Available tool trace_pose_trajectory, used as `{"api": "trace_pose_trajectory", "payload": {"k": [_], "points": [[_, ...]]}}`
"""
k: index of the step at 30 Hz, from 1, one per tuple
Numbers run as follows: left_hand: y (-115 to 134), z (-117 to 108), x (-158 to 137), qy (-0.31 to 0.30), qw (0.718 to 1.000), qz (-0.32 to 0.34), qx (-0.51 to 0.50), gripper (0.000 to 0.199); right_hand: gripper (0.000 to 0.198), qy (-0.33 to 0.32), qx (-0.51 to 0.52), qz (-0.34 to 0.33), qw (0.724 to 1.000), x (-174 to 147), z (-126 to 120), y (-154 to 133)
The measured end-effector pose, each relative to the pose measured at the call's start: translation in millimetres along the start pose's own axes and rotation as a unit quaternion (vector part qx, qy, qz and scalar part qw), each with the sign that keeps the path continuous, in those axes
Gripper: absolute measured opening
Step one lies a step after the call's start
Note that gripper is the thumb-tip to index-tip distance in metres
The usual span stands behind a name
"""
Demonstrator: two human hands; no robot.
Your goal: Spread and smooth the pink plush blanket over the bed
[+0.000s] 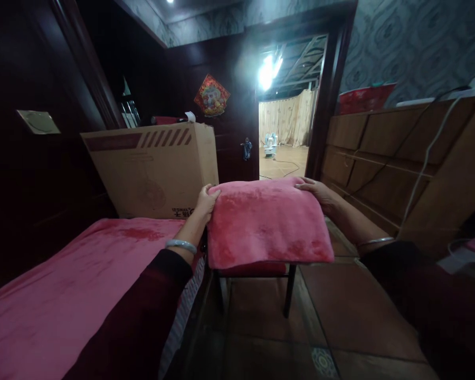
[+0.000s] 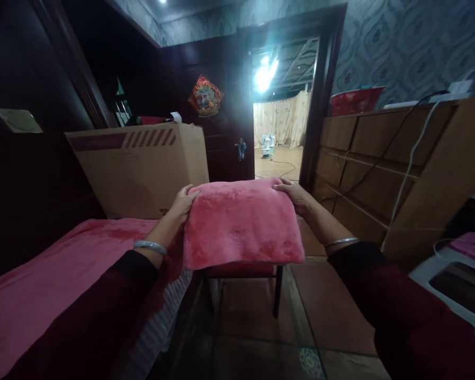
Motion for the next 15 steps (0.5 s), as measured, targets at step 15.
{"api": "trace_pose_trajectory", "payload": {"k": [15], "points": [[64.9, 59.2, -43.4, -0.042, 0.823, 0.298, 0.482, 0.053, 0.052, 0.014, -0.613, -0.27, 0.742, -12.7, 84.4, -65.3]]}}
Point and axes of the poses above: each hand's wrist, its own x-axis towards the middle knuckle, its own z-axis out of the palm, y = z × x, the point moved 3 cm from there along x, towards the middle knuckle, and after that the axes turned 4 degrees about -z, right-handed, at the moved point
